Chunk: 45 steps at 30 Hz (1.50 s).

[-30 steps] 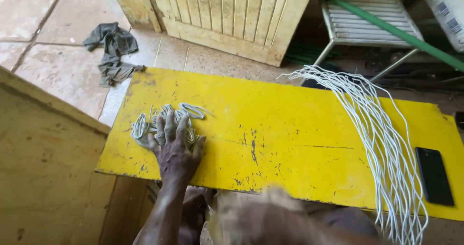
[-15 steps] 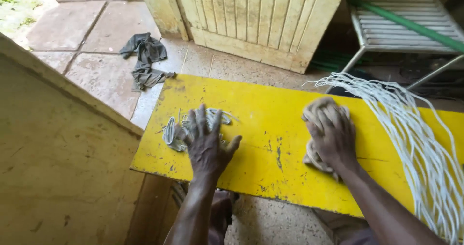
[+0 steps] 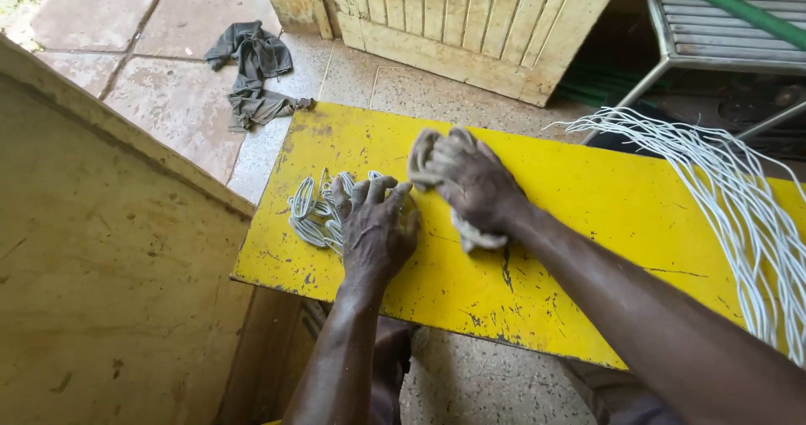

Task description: Wiping a yellow work table with a cloth and then organizing a bundle of white cords by separating and straightening them.

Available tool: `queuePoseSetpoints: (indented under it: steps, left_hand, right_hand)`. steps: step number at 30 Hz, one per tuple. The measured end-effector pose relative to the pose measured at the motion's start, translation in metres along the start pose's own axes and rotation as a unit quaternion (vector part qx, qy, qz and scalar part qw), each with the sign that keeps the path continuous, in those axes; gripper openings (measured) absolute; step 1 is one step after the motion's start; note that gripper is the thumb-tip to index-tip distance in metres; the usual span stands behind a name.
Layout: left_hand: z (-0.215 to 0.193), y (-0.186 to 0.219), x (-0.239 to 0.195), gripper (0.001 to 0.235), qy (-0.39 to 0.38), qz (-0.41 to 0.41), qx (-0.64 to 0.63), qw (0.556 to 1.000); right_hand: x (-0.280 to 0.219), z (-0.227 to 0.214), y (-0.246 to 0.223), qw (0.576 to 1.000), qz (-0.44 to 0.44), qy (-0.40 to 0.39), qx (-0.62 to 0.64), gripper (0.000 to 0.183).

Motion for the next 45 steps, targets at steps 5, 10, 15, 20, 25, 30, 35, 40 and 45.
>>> queuePoseSetpoints:
  steps: [5,10,15,20,25,30,35,40,45]
  left_hand:
    - [-0.006,0.001,0.002,0.033,0.02,-0.005,-0.015,1.0]
    - [-0.01,0.007,0.002,0.041,0.008,0.03,-0.056,0.998]
    - [0.004,0.001,0.001,0.033,-0.017,0.025,-0.056,0.998]
    - [0.007,-0.005,-0.003,0.054,-0.069,-0.003,0.041,0.997]
    - [0.01,-0.02,-0.008,0.068,-0.028,0.004,0.07,0.997]
    - [-0.001,0.038,-0.024,0.048,0.124,0.147,0.052,0.98]
    - [0.012,0.14,-0.06,0.05,0.074,0.265,-0.09,0.957]
    - [0.092,0.157,-0.093,0.073,-0.191,0.288,-0.136,0.929]
    - [0.09,0.16,-0.08,0.1,-0.184,0.22,-0.032,0.957]
  right_hand:
    - [-0.137,-0.005,-0.079,0.984,-0.146,0.016,0.098,0.035]
    - [-0.184,-0.122,-0.14,0.703,-0.173,-0.035,0.689,0.034]
    - [-0.217,-0.061,0.025,0.977,0.103,0.184,-0.01,0.046]
    - [-0.193,-0.027,0.046,0.975,0.216,0.039,-0.019,0.067]
    - [-0.197,-0.005,0.053,0.98,0.183,0.051,-0.058,0.081]
    - [-0.203,-0.012,0.053,0.983,0.162,0.082,-0.017,0.085]
    - [-0.226,-0.048,0.059,0.958,0.107,0.202,0.174,0.074]
    - [-0.341,-0.126,0.104,0.856,0.321,0.387,0.117,0.026]
    - [-0.455,-0.152,0.185,0.737,0.618,0.268,0.059,0.045]
Point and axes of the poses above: each hand's wrist, its own x-axis towards the middle knuckle, its own z-axis out of the palm, y = z × x, the point moved 7 cm from there along x, towards the middle knuckle, and after that the axes turned 8 degrees about -x, right-handed, at the moved point
